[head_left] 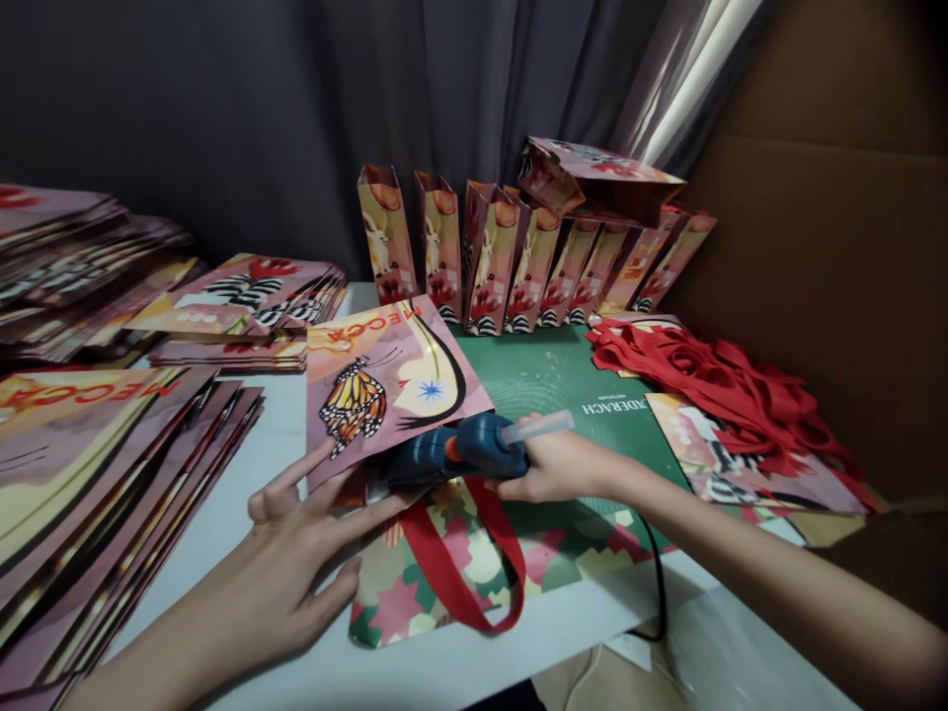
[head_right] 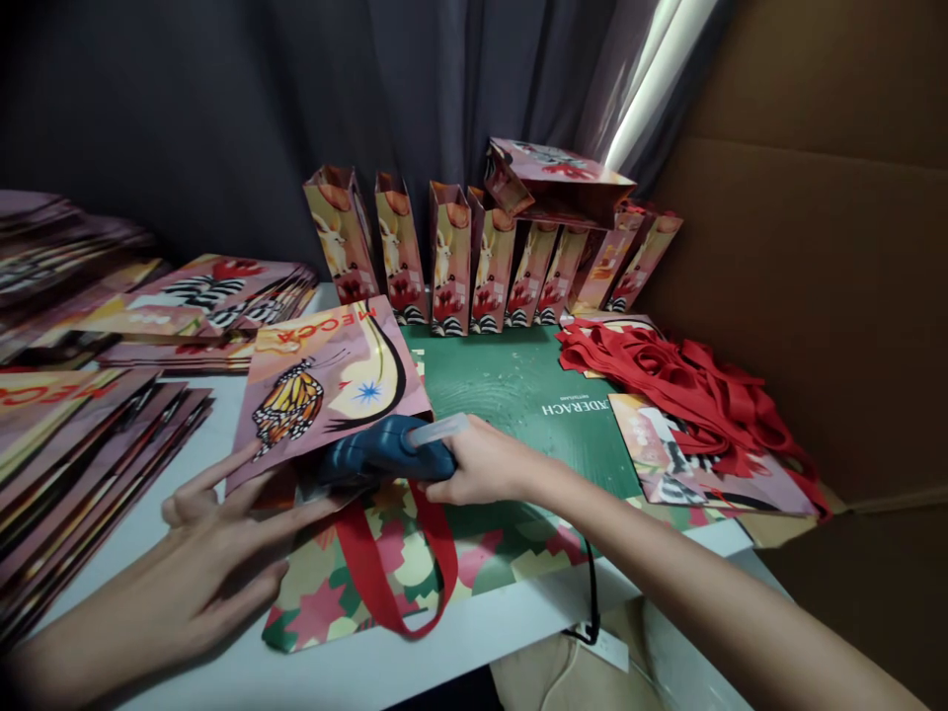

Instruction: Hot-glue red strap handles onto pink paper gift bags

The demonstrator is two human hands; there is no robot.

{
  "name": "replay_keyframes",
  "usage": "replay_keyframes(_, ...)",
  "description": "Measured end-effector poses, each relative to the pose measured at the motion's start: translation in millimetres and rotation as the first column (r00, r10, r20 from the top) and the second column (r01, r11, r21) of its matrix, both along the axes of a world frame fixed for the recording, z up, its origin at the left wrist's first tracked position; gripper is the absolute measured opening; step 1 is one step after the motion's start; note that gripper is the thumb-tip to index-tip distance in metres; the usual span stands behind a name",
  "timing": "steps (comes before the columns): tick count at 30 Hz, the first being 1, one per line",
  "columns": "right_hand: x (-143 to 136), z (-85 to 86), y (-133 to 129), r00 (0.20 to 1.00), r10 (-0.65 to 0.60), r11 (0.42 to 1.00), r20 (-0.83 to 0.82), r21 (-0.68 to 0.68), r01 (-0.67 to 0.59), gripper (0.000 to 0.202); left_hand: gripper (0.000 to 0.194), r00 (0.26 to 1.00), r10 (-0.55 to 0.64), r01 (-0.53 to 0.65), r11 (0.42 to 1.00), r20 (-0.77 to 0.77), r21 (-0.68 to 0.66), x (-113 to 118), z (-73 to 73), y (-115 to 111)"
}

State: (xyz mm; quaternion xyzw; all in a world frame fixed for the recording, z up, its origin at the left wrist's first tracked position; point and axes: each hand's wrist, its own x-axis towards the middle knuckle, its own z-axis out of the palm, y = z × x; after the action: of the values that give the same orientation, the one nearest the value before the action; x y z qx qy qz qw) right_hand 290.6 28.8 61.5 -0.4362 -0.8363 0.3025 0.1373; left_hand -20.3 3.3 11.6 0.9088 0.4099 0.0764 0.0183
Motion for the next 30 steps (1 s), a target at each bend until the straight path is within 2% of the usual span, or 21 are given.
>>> replay_keyframes(12, 12, 10.6, -11, 0.976, -0.123, 0.992, 0.182, 0.052, 0.115, 0.013, 0.074, 0.998, -0.031, 0.03, 0.999, 0.051, 0.023, 3, -4.4, -2)
replay_keyframes(19, 13, 25.8, -15, 0.957, -0.152, 0.988, 0.246, 0.055, 0.143, 0.008, 0.073, 0.998, 0.01, -0.005, 0.996, 0.058, -0.092, 11, 8.0, -5)
replay_keyframes(26, 9, 44.1, -20, 0.92, -0.208, 0.978, 0.331, 0.089, 0.19, 0.005, 0.07, 0.995, 0.02, -0.006, 0.99, 0.101, -0.138, 13, 11.1, -7)
replay_keyframes(30, 8, 50.5, -22, 0.894, -0.213, 0.976, 0.394, 0.127, 0.177, 0.003, 0.072, 0.993, 0.012, 0.006, 0.989, 0.119, -0.146, 15, 15.4, -8)
